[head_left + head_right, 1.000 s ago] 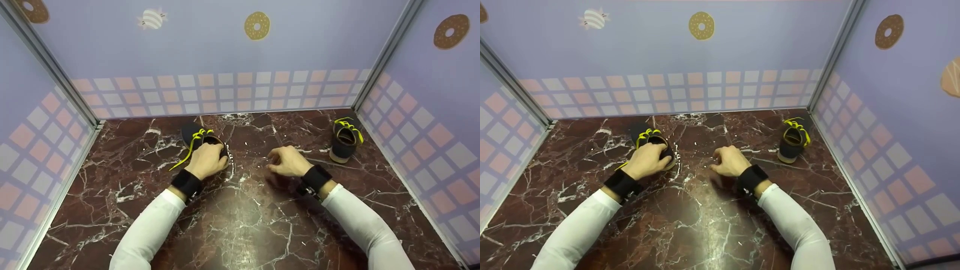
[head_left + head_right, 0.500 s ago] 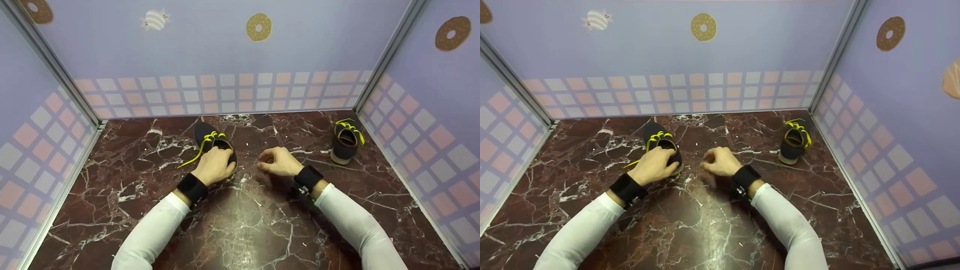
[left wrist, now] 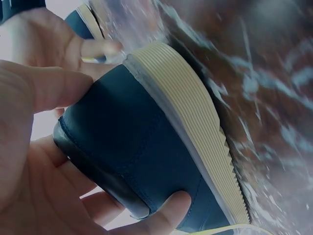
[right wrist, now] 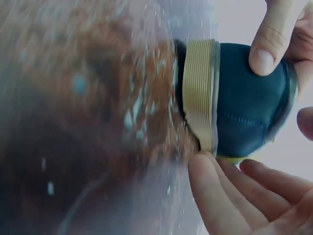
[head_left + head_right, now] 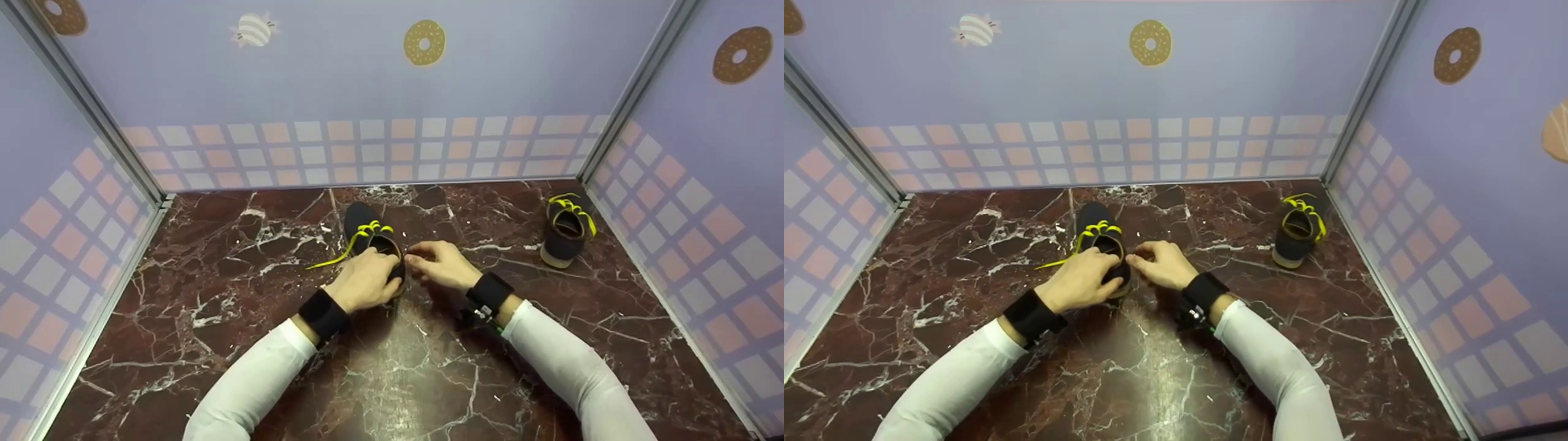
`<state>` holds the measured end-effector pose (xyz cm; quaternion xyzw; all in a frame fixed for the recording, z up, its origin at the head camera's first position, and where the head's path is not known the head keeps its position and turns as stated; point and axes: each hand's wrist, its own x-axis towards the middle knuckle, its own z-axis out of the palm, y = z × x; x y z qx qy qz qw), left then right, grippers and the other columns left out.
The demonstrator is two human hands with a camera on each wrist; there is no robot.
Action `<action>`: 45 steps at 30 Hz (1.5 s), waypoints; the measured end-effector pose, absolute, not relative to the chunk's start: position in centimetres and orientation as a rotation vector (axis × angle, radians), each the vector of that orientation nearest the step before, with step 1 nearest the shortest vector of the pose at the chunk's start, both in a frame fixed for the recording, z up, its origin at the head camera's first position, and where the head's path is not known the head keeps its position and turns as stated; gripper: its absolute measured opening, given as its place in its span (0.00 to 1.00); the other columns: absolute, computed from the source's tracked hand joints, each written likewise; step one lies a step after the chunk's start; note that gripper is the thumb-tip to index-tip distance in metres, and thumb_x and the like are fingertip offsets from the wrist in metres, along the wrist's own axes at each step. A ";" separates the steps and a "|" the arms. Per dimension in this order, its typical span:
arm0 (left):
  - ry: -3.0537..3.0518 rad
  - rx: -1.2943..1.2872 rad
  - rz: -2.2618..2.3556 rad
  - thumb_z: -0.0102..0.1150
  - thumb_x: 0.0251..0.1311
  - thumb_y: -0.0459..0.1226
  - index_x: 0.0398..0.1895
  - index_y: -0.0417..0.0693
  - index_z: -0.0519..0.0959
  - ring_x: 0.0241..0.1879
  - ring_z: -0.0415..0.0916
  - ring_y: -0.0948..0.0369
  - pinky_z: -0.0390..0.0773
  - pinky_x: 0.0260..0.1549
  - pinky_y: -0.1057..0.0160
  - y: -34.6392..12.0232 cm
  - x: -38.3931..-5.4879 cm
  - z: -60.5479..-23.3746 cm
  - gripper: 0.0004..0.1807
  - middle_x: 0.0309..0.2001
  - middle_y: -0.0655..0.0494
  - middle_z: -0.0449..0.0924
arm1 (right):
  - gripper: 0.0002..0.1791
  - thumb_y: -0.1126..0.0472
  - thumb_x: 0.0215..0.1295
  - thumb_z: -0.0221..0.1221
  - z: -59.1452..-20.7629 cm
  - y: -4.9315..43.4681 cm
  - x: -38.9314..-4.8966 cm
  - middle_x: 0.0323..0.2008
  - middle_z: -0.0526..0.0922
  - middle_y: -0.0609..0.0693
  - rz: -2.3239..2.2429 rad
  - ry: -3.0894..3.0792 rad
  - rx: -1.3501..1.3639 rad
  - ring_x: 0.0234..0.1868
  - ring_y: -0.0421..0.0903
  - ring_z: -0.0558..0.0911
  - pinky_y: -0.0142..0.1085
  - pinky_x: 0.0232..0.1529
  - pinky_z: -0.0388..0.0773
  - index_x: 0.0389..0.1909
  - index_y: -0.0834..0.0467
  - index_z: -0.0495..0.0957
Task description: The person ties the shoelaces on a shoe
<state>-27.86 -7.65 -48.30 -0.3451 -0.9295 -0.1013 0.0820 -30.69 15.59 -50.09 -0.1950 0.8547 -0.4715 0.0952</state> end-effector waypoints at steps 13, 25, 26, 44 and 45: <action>-2.688 -1.192 -0.292 0.68 0.71 0.44 0.42 0.43 0.83 0.45 0.86 0.42 0.85 0.50 0.46 -6.7 -26.3 -48.5 0.12 0.44 0.46 0.93 | 0.23 0.54 0.78 0.67 -49.7 15.3 -29.6 0.46 0.95 0.63 -1.550 2.498 -0.403 0.41 0.58 0.96 0.53 0.44 0.95 0.63 0.67 0.86; -2.704 -1.281 -0.256 0.69 0.72 0.45 0.39 0.46 0.81 0.43 0.86 0.46 0.87 0.49 0.48 -5.7 -23.7 -48.2 0.12 0.40 0.50 0.92 | 0.13 0.58 0.72 0.72 -49.6 17.2 -29.3 0.28 0.93 0.50 -1.564 2.403 -0.389 0.26 0.44 0.93 0.45 0.34 0.94 0.44 0.65 0.89; -2.702 -1.284 -0.247 0.69 0.71 0.45 0.39 0.47 0.81 0.43 0.86 0.47 0.87 0.47 0.49 -5.6 -23.5 -48.2 0.12 0.39 0.50 0.91 | 0.12 0.58 0.72 0.73 -49.6 17.3 -29.1 0.27 0.93 0.49 -1.559 2.394 -0.391 0.26 0.43 0.93 0.44 0.34 0.94 0.43 0.65 0.89; -2.734 -1.435 -0.202 0.74 0.65 0.46 0.32 0.50 0.82 0.31 0.85 0.52 0.90 0.34 0.52 -5.4 -19.1 -46.7 0.13 0.30 0.55 0.86 | 0.07 0.60 0.68 0.74 -48.4 18.5 -26.1 0.28 0.94 0.60 -1.278 2.362 -0.632 0.24 0.44 0.91 0.48 0.31 0.93 0.35 0.60 0.90; -2.742 -1.450 -0.220 0.74 0.65 0.46 0.32 0.51 0.81 0.30 0.84 0.54 0.89 0.32 0.53 -5.4 -19.0 -46.7 0.13 0.29 0.56 0.85 | 0.07 0.60 0.68 0.75 -48.3 18.5 -26.0 0.28 0.94 0.60 -1.263 2.363 -0.649 0.24 0.44 0.91 0.49 0.31 0.93 0.34 0.60 0.90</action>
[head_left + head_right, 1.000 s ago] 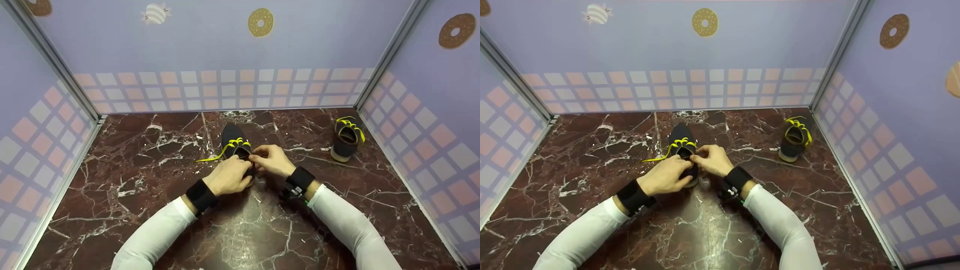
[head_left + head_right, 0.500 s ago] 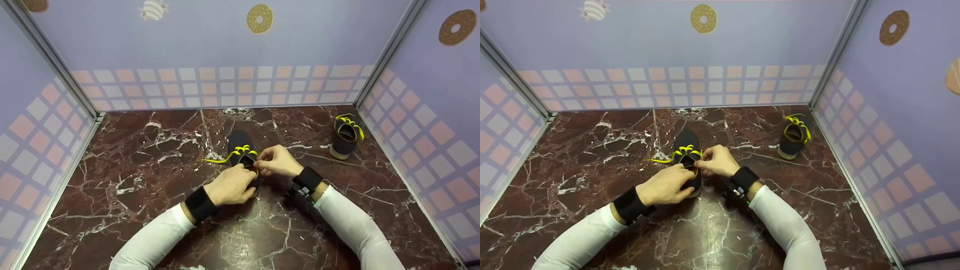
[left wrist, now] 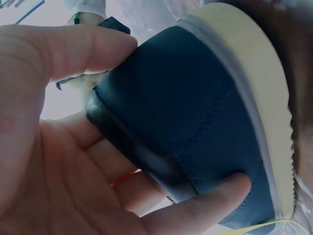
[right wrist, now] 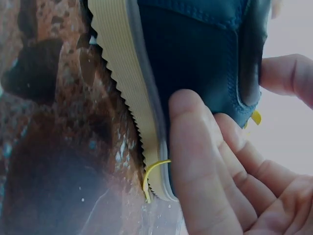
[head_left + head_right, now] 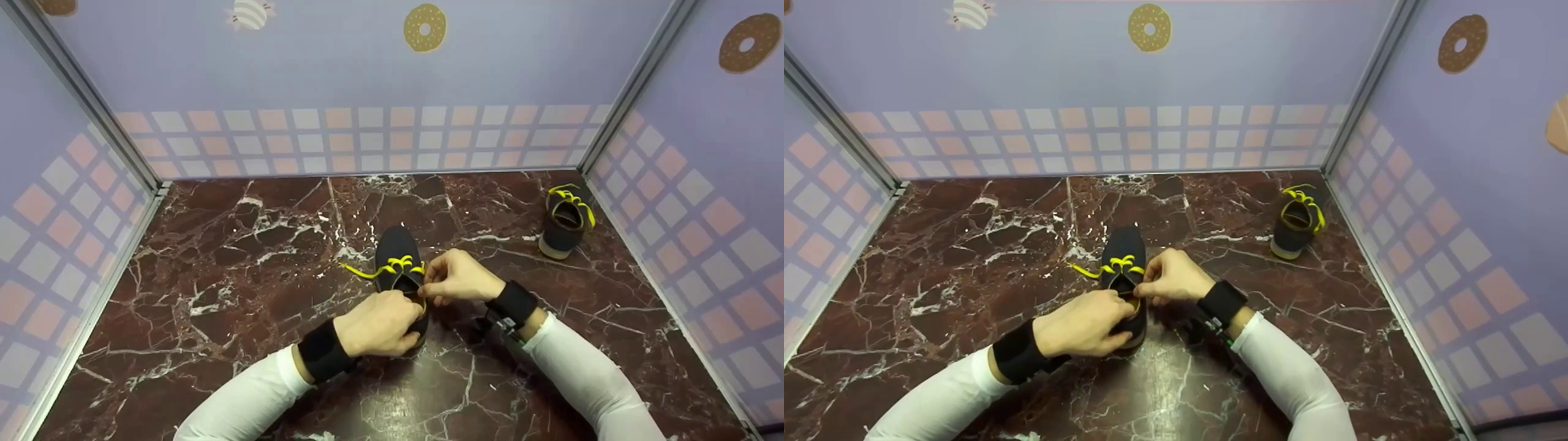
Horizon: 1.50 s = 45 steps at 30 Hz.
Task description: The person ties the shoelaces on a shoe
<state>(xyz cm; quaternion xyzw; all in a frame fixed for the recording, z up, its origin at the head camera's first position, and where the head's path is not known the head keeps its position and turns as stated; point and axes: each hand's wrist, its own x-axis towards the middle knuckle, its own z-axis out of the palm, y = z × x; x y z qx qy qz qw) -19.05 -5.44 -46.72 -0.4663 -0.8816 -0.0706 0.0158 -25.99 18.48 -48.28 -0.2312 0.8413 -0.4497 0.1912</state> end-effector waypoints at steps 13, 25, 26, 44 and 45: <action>-2.745 -0.850 -1.176 0.58 0.84 0.43 0.24 0.45 0.85 0.14 0.73 0.61 0.70 0.20 0.71 -9.1 -23.3 -45.6 0.24 0.18 0.58 0.82 | 0.34 0.44 0.89 0.54 -48.8 19.3 -26.8 0.25 0.92 0.59 -1.424 2.209 -0.418 0.21 0.44 0.89 0.35 0.25 0.87 0.41 0.72 0.89; -3.120 -0.251 -1.583 0.46 0.84 0.66 0.20 0.45 0.86 0.12 0.82 0.61 0.74 0.10 0.65 -8.9 -25.0 -49.4 0.43 0.17 0.51 0.87 | 0.29 0.41 0.85 0.58 -50.3 18.2 -26.7 0.18 0.87 0.47 -1.348 2.272 -0.337 0.19 0.42 0.88 0.35 0.23 0.87 0.32 0.61 0.88; -3.110 -0.242 -1.594 0.49 0.83 0.65 0.21 0.46 0.86 0.12 0.82 0.61 0.74 0.10 0.66 -8.8 -25.1 -49.5 0.40 0.17 0.52 0.86 | 0.27 0.43 0.84 0.59 -50.3 18.3 -26.7 0.18 0.87 0.47 -1.361 2.267 -0.339 0.19 0.42 0.88 0.35 0.23 0.87 0.32 0.61 0.87; -2.646 -0.477 -1.509 0.64 0.65 0.36 0.31 0.47 0.92 0.19 0.81 0.68 0.79 0.20 0.70 -8.2 -24.8 -48.6 0.09 0.25 0.53 0.91 | 0.07 0.65 0.73 0.61 -49.8 18.2 -26.9 0.25 0.90 0.47 -1.652 2.202 -0.380 0.24 0.41 0.90 0.34 0.27 0.89 0.39 0.64 0.85; -2.617 -0.480 -1.523 0.64 0.66 0.35 0.32 0.46 0.92 0.20 0.82 0.68 0.80 0.21 0.70 -8.2 -24.8 -48.5 0.09 0.26 0.52 0.92 | 0.07 0.65 0.74 0.60 -49.6 18.2 -26.9 0.26 0.91 0.46 -1.687 2.197 -0.399 0.25 0.42 0.91 0.35 0.28 0.90 0.39 0.65 0.84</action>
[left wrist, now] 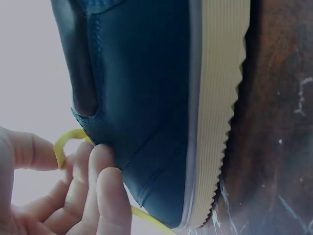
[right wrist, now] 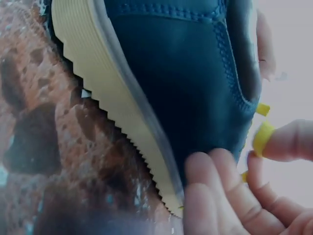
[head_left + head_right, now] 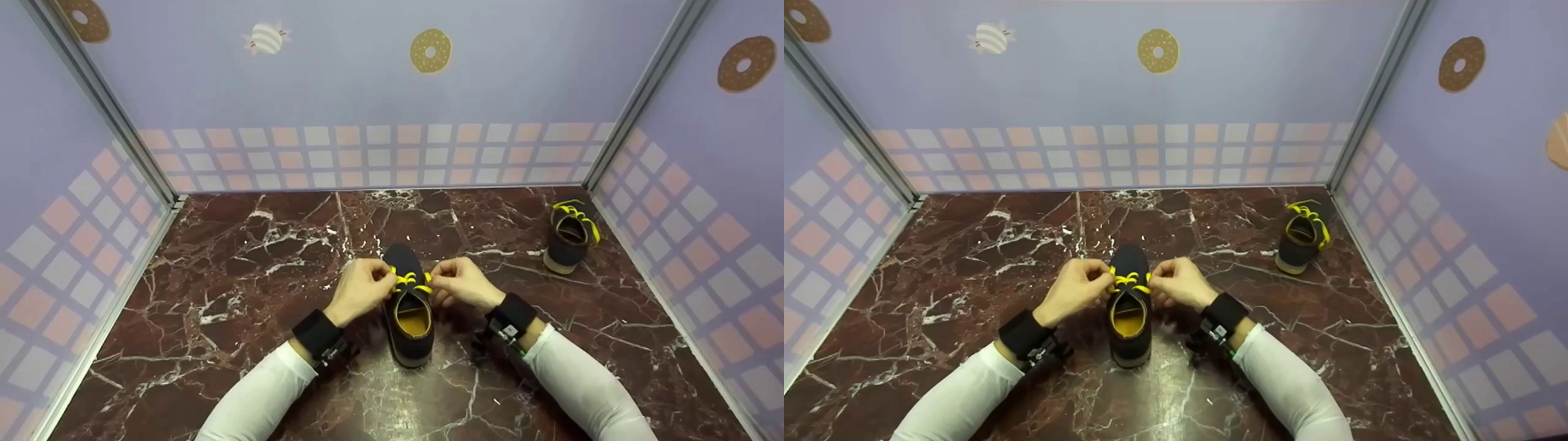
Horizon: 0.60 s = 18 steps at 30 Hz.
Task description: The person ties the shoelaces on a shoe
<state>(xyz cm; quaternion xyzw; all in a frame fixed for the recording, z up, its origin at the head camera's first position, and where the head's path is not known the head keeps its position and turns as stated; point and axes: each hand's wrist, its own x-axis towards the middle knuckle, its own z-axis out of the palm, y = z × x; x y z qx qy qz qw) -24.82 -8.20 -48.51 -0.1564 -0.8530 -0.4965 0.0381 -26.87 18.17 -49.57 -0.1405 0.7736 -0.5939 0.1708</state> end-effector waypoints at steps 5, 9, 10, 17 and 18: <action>-2.457 -0.487 -1.635 0.65 0.71 0.33 0.36 0.44 0.90 0.26 0.85 0.65 0.81 0.27 0.72 -7.8 -24.8 -47.9 0.07 0.30 0.49 0.93 | 0.07 0.67 0.77 0.55 -48.6 18.2 -26.8 0.35 0.93 0.47 -1.940 2.026 -0.507 0.34 0.46 0.95 0.38 0.34 0.93 0.43 0.67 0.80; -2.364 -0.533 -1.709 0.64 0.76 0.33 0.36 0.44 0.89 0.31 0.87 0.59 0.80 0.32 0.72 -7.4 -24.7 -47.4 0.08 0.33 0.47 0.93 | 0.06 0.67 0.81 0.54 -47.5 18.1 -26.9 0.40 0.96 0.49 -2.071 1.842 -0.538 0.38 0.46 0.95 0.38 0.40 0.93 0.43 0.60 0.79; -2.348 -0.549 -1.727 0.63 0.77 0.33 0.37 0.43 0.89 0.32 0.87 0.58 0.80 0.32 0.72 -7.2 -24.7 -47.3 0.09 0.34 0.46 0.93 | 0.06 0.66 0.82 0.54 -47.3 18.0 -26.9 0.40 0.96 0.49 -2.081 1.821 -0.549 0.38 0.46 0.95 0.38 0.41 0.93 0.43 0.57 0.79; -2.263 -0.633 -1.856 0.58 0.82 0.31 0.41 0.36 0.85 0.33 0.81 0.58 0.78 0.34 0.72 -6.7 -24.5 -47.1 0.09 0.36 0.39 0.89 | 0.04 0.70 0.83 0.57 -46.4 17.0 -26.7 0.36 0.93 0.47 -2.082 1.831 -0.757 0.38 0.43 0.93 0.37 0.45 0.93 0.47 0.62 0.80; -2.249 -0.629 -1.868 0.59 0.82 0.31 0.41 0.36 0.85 0.33 0.81 0.59 0.79 0.34 0.71 -6.6 -24.5 -47.1 0.09 0.36 0.39 0.89 | 0.04 0.70 0.83 0.57 -46.3 16.9 -26.7 0.35 0.93 0.47 -2.087 1.837 -0.782 0.38 0.42 0.92 0.36 0.46 0.93 0.47 0.63 0.81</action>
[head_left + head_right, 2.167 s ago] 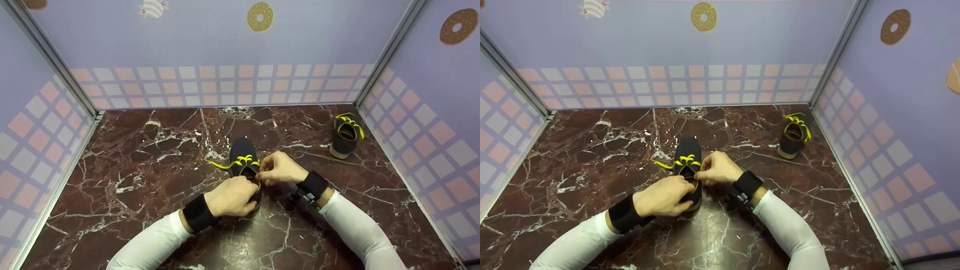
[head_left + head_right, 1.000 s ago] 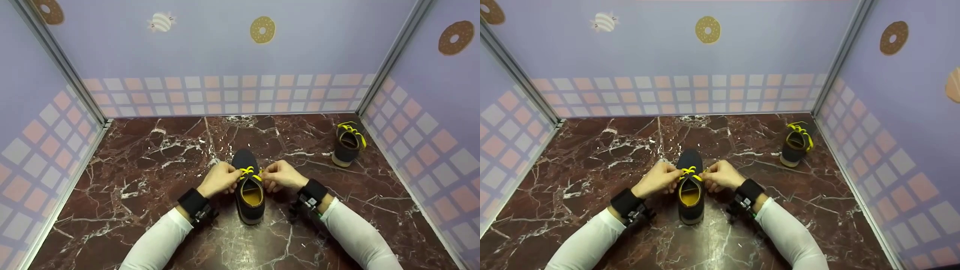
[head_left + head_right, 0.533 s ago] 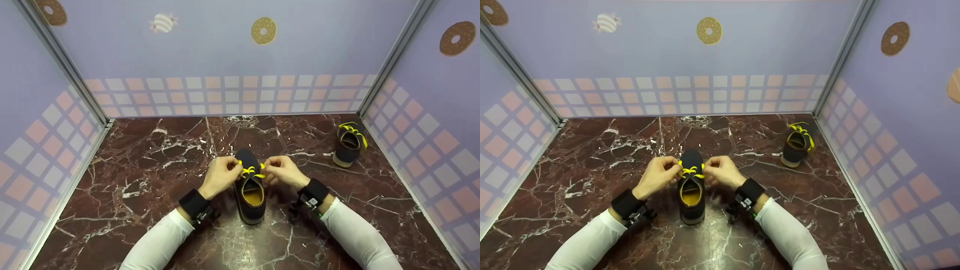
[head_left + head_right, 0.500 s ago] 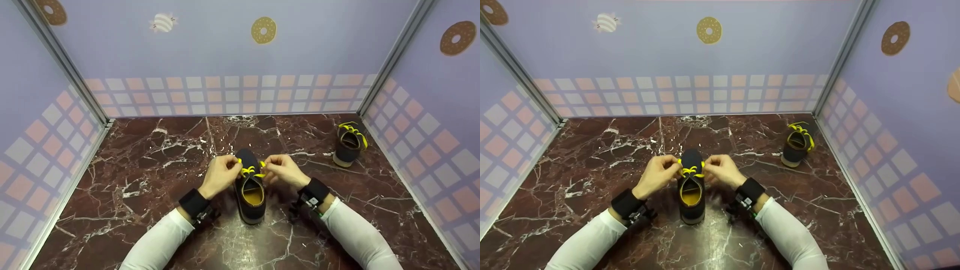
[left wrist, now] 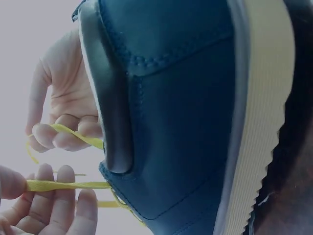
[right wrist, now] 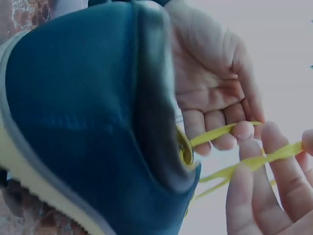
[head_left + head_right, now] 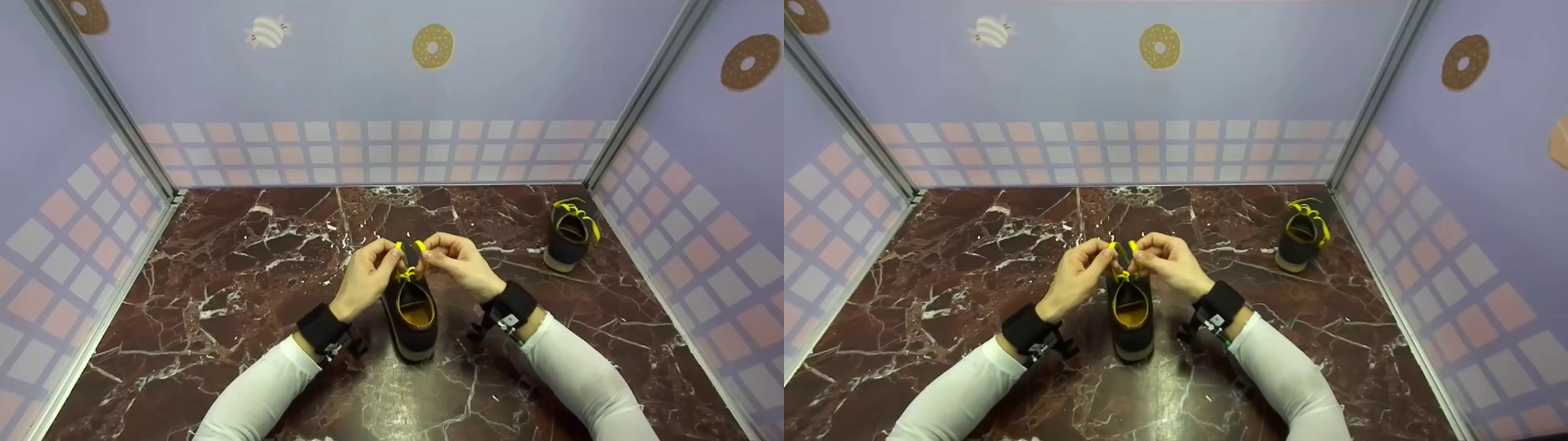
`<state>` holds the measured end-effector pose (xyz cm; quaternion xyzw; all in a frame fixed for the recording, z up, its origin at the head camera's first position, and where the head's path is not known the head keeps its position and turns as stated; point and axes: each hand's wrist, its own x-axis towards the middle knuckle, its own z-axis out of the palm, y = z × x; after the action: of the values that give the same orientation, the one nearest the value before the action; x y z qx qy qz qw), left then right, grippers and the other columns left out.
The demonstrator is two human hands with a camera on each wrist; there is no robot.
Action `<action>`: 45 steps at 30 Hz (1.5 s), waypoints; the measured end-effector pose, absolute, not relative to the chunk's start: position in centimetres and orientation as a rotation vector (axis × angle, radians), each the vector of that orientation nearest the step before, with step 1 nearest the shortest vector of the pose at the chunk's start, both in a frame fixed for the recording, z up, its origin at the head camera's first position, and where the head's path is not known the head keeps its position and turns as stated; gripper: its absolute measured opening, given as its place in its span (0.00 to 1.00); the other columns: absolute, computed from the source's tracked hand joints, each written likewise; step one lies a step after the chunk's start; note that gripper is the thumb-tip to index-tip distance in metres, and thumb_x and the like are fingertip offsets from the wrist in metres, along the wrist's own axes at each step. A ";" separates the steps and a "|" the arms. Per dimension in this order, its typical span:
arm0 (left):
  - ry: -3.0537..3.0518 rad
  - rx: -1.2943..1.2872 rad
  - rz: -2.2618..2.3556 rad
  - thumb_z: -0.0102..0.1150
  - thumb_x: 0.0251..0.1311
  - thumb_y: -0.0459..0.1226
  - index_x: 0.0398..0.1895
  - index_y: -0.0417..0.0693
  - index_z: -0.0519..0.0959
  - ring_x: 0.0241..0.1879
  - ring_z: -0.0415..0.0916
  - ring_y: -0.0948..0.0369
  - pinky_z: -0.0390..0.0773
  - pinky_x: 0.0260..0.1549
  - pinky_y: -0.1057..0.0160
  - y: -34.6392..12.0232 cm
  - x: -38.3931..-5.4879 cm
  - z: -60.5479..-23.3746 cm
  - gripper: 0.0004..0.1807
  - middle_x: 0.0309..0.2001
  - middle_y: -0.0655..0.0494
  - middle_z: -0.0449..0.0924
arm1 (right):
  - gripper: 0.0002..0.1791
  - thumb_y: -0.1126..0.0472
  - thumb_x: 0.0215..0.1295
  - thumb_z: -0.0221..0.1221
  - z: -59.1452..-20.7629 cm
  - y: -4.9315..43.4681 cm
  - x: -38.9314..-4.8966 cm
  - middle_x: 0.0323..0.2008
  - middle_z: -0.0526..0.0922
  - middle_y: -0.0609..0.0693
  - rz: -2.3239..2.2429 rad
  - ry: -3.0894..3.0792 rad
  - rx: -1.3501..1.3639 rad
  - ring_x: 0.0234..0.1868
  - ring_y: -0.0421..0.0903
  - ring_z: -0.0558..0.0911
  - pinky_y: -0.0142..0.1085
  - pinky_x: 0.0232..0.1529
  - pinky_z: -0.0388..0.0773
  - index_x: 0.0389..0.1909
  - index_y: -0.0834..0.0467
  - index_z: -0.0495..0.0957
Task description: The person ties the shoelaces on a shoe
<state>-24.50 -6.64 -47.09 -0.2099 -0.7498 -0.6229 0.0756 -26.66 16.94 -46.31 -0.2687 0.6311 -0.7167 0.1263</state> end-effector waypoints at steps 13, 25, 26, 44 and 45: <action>-2.185 -0.665 -1.860 0.63 0.80 0.31 0.42 0.35 0.88 0.34 0.87 0.51 0.86 0.35 0.67 -6.7 -24.4 -46.7 0.07 0.35 0.39 0.90 | 0.06 0.65 0.81 0.65 -45.5 16.3 -25.7 0.40 0.93 0.45 -2.081 1.992 -0.921 0.41 0.38 0.89 0.29 0.47 0.86 0.47 0.66 0.84; -2.212 -0.664 -1.780 0.67 0.76 0.31 0.42 0.37 0.92 0.32 0.89 0.53 0.85 0.34 0.71 -6.7 -24.4 -46.4 0.06 0.34 0.41 0.93 | 0.11 0.74 0.79 0.59 -45.7 16.1 -25.8 0.34 0.86 0.42 -2.129 2.122 -0.952 0.31 0.35 0.83 0.27 0.34 0.82 0.49 0.83 0.76; -2.230 -0.666 -1.758 0.67 0.76 0.31 0.42 0.38 0.92 0.31 0.88 0.56 0.85 0.34 0.72 -6.7 -24.4 -46.3 0.06 0.34 0.42 0.94 | 0.10 0.74 0.79 0.59 -45.7 16.1 -25.9 0.34 0.86 0.42 -2.134 2.120 -0.968 0.31 0.35 0.83 0.27 0.34 0.82 0.49 0.82 0.76; -2.345 -0.792 -1.604 0.67 0.73 0.31 0.47 0.41 0.94 0.32 0.82 0.70 0.81 0.36 0.73 -6.3 -24.8 -45.8 0.09 0.38 0.47 0.96 | 0.05 0.74 0.75 0.65 -45.1 15.2 -27.1 0.52 0.83 0.58 -2.033 2.196 -1.140 0.46 0.38 0.84 0.25 0.39 0.81 0.43 0.74 0.85; -2.344 -0.809 -1.603 0.66 0.73 0.31 0.46 0.40 0.94 0.32 0.82 0.70 0.80 0.36 0.74 -6.3 -24.9 -45.8 0.09 0.38 0.47 0.95 | 0.06 0.73 0.76 0.65 -45.1 15.3 -27.2 0.52 0.83 0.55 -2.033 2.185 -1.140 0.46 0.38 0.84 0.25 0.39 0.81 0.43 0.75 0.85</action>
<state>-24.88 -6.31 -45.76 -0.2727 -0.7903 -0.5405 0.0943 -27.19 15.27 -45.09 -0.3566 0.6838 -0.6361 -0.0264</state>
